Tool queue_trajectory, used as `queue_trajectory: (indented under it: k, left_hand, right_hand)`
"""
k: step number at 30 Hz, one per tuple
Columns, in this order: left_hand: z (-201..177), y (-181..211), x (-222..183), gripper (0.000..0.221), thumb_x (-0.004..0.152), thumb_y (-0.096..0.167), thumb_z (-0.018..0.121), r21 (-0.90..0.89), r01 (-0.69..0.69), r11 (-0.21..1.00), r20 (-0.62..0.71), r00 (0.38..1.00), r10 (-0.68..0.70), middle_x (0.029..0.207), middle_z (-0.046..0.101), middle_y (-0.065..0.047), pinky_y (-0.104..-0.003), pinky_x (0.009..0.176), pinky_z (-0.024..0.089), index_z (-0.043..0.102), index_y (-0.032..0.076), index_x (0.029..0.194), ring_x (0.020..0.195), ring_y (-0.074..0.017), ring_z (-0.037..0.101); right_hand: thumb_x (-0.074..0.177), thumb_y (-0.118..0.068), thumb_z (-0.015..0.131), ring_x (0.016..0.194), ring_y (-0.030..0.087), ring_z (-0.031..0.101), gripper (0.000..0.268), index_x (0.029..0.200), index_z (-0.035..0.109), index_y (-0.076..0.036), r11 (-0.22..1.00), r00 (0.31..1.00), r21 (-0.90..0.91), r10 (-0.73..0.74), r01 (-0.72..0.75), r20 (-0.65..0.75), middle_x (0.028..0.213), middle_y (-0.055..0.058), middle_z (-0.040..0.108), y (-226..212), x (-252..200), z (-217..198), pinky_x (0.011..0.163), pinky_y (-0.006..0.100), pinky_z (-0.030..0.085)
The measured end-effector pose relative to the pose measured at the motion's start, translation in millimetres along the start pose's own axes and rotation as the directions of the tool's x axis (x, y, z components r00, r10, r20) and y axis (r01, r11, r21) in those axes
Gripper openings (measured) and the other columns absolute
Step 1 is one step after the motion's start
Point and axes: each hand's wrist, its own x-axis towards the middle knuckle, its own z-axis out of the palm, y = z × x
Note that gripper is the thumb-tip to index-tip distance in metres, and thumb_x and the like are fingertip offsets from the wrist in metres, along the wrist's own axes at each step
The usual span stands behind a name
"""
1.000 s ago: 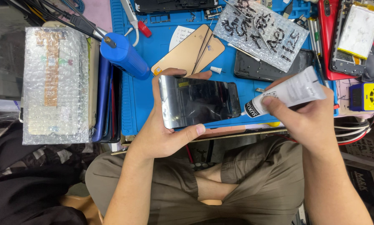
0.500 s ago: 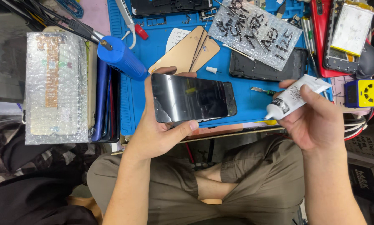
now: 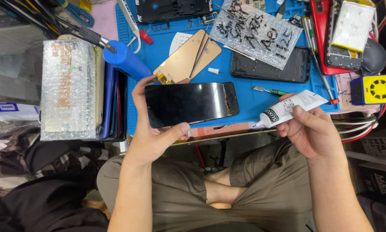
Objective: The person applies adhesive from a tube to the internal frame of a mobile phone and then positions a replacement screen panel onto the frame.
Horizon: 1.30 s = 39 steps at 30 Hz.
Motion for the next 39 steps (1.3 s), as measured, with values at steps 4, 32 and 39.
queue_trajectory:
  k: [4,32,39]
  left_hand:
    - [-4.7,-0.9,-4.6,0.088,0.090,-0.004,0.071,-0.077,-0.041,0.996,0.009,0.999,0.042,0.160,0.046,-0.030,-0.041,0.124,0.045,0.020,0.013,0.159,0.150,-0.0319,0.048]
    - [-18.5,-5.4,-6.7,0.059,0.101,0.012,0.066,-0.178,0.151,0.972,-0.198,0.963,-0.186,0.135,0.057,-0.018,-0.048,0.087,0.065,0.031,0.015,0.149,0.119,-0.0248,0.065]
    - [-25.6,-4.0,-9.8,0.060,0.098,0.010,0.068,-0.089,0.171,0.981,-0.241,0.952,-0.187,0.131,0.061,-0.012,-0.038,0.084,0.064,0.038,0.009,0.150,0.112,-0.0169,0.064]
  right_hand:
    - [0.106,-0.009,0.063,0.085,0.029,0.071,0.036,0.137,0.056,0.010,1.000,1.000,-0.005,0.005,-0.005,-0.009,0.117,0.027,0.069,-0.2,1.6,1.3,0.074,0.037,0.059]
    - [0.105,-0.008,0.063,0.086,0.034,0.072,0.036,0.136,0.058,0.011,0.999,0.999,-0.043,0.009,-0.007,0.032,0.114,0.028,0.070,2.3,6.0,-1.9,0.074,0.041,0.060]
    - [0.105,-0.008,0.063,0.087,0.034,0.072,0.036,0.136,0.057,0.011,0.999,0.999,-0.042,0.012,-0.010,0.036,0.114,0.028,0.070,2.6,6.5,-3.2,0.075,0.041,0.060]
